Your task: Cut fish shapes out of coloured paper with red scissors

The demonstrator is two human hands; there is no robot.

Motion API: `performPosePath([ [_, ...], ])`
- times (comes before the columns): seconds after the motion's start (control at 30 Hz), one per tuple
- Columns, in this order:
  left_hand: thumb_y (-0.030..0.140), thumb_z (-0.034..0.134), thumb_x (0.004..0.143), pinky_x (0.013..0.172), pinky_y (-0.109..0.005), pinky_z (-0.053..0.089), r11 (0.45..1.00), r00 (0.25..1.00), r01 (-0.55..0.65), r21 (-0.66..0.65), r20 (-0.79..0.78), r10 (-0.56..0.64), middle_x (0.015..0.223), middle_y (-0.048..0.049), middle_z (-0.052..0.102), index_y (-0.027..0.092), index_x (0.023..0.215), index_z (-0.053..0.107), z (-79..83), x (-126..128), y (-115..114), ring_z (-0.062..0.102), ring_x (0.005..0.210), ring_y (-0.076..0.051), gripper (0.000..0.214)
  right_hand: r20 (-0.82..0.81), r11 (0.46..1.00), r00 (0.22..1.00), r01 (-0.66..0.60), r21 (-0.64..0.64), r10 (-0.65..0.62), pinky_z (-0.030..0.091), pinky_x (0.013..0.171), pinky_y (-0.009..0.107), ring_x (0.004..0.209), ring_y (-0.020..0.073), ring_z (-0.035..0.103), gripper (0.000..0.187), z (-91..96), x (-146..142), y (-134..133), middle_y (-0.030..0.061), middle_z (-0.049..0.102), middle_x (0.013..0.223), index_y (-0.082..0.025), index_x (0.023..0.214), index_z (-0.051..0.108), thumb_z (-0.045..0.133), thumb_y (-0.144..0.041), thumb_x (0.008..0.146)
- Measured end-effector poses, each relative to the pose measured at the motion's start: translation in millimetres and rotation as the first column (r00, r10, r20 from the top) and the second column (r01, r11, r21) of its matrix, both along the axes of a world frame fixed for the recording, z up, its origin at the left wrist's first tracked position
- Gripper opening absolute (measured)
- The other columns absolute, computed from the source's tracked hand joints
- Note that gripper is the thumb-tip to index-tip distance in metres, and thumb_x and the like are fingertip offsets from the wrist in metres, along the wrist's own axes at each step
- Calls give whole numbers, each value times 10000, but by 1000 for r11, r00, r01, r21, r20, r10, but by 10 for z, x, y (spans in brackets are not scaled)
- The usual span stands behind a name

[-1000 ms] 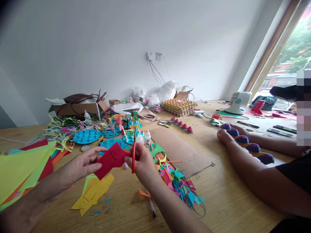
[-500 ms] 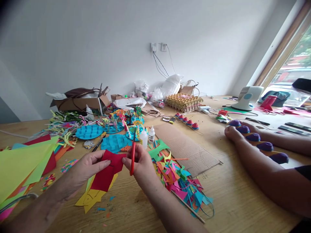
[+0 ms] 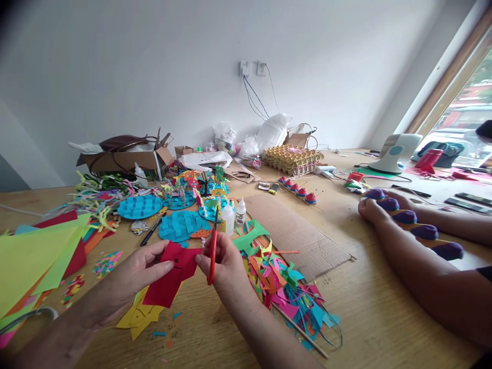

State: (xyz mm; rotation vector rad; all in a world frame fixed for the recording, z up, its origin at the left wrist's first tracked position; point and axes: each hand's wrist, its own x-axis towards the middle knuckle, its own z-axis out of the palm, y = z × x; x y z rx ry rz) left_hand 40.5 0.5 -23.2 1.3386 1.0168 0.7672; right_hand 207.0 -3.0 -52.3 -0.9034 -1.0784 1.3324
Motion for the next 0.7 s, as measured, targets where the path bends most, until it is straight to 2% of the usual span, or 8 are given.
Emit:
performPosePath([
  [0.13, 310, 666, 669, 655, -263, 460, 997, 997, -75, 0, -12, 75, 731, -9, 698, 182, 773, 632, 12, 38, -25, 630, 735, -199, 169, -1, 1000, 1000, -5, 6, 5, 330, 507, 209, 550, 103, 412, 286, -1, -9, 3, -50, 478, 619, -199, 733, 479, 714, -256, 579],
  [0.27, 336, 673, 668, 658, -286, 468, 996, 997, -83, -12, 2, 83, 759, -17, 696, 183, 792, 637, -14, 45, -34, 631, 737, -209, 201, 18, 1000, 1000, 11, 16, -11, 345, 516, 214, 559, 109, 421, 294, -8, -15, -8, -48, 476, 629, -206, 727, 474, 719, -275, 582],
  [0.37, 339, 678, 670, 619, -262, 456, 996, 996, -85, -1, -1, 85, 737, -15, 691, 180, 792, 642, -48, 40, -27, 624, 721, -200, 204, 23, 1000, 1000, 11, 23, -11, 359, 529, 217, 577, 112, 438, 318, -7, -22, -19, -42, 482, 655, -205, 737, 473, 732, -300, 579],
  [0.47, 328, 665, 696, 594, -241, 440, 997, 997, -75, -8, 21, 75, 739, -11, 690, 179, 821, 647, -70, 32, -27, 614, 698, -182, 195, 26, 999, 1000, 5, 31, -6, 369, 535, 217, 585, 113, 443, 344, -3, -28, -21, -40, 480, 667, -204, 747, 476, 745, -334, 577],
  [0.63, 349, 604, 777, 656, -247, 443, 997, 994, -13, -70, 108, 20, 868, -14, 697, 201, 964, 621, -52, 4, -47, 620, 766, -173, 239, 62, 998, 997, 32, 46, -35, 367, 519, 215, 576, 112, 440, 337, 0, -17, -17, -38, 475, 668, -204, 737, 471, 742, -341, 591],
  [0.7, 379, 588, 787, 644, -244, 440, 997, 993, -8, -76, 117, 17, 861, -11, 695, 201, 961, 613, -41, -1, -49, 616, 757, -168, 250, 66, 998, 997, 28, 48, -31, 366, 514, 216, 568, 111, 436, 339, 3, -10, -21, -40, 470, 662, -206, 731, 465, 739, -350, 594],
])
